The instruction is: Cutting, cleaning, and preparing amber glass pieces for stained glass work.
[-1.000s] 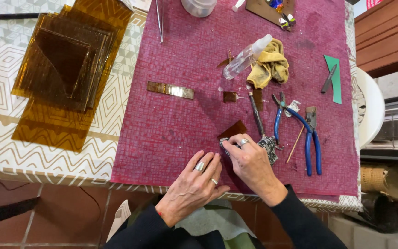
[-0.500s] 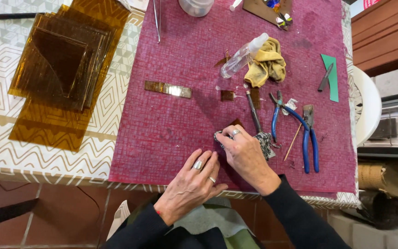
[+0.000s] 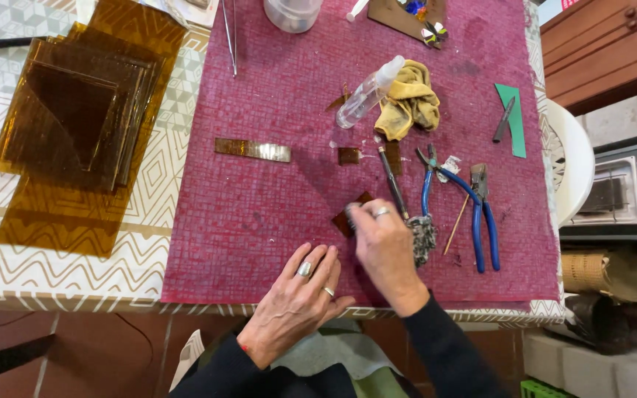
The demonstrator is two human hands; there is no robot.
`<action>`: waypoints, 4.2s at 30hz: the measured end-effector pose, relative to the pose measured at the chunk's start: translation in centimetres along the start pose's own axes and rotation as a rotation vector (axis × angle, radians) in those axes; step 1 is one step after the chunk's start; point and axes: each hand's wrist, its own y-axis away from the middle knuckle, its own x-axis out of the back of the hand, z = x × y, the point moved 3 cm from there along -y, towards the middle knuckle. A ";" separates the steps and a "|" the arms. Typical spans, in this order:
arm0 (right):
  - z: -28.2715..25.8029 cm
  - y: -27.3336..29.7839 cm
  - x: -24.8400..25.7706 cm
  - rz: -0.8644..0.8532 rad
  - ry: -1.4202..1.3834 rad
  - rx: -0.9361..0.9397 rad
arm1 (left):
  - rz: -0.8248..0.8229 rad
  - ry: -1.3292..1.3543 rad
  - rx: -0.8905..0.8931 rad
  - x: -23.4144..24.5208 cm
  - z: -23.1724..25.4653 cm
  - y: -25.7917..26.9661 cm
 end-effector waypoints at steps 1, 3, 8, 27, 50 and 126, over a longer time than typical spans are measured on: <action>-1.2 0.5 0.1 -0.002 -0.055 0.103 | -0.002 -0.002 -0.004 0.0 0.0 0.0; -1.4 0.3 0.1 0.002 -0.109 0.208 | -0.003 -0.008 -0.011 0.1 -0.1 -0.2; 1.5 -0.9 -0.3 0.074 -0.048 0.018 | -0.025 -0.003 -0.014 0.4 0.1 -0.2; 5.2 -0.1 1.5 0.256 -0.040 -0.076 | 0.103 0.025 0.380 0.0 -0.7 -6.0; 5.9 2.7 3.8 0.250 -0.168 -0.115 | 0.072 0.144 0.281 1.0 -1.6 -1.8; 1.5 -0.3 1.4 -0.489 -0.289 -0.198 | 0.592 0.179 0.506 6.4 -7.0 2.8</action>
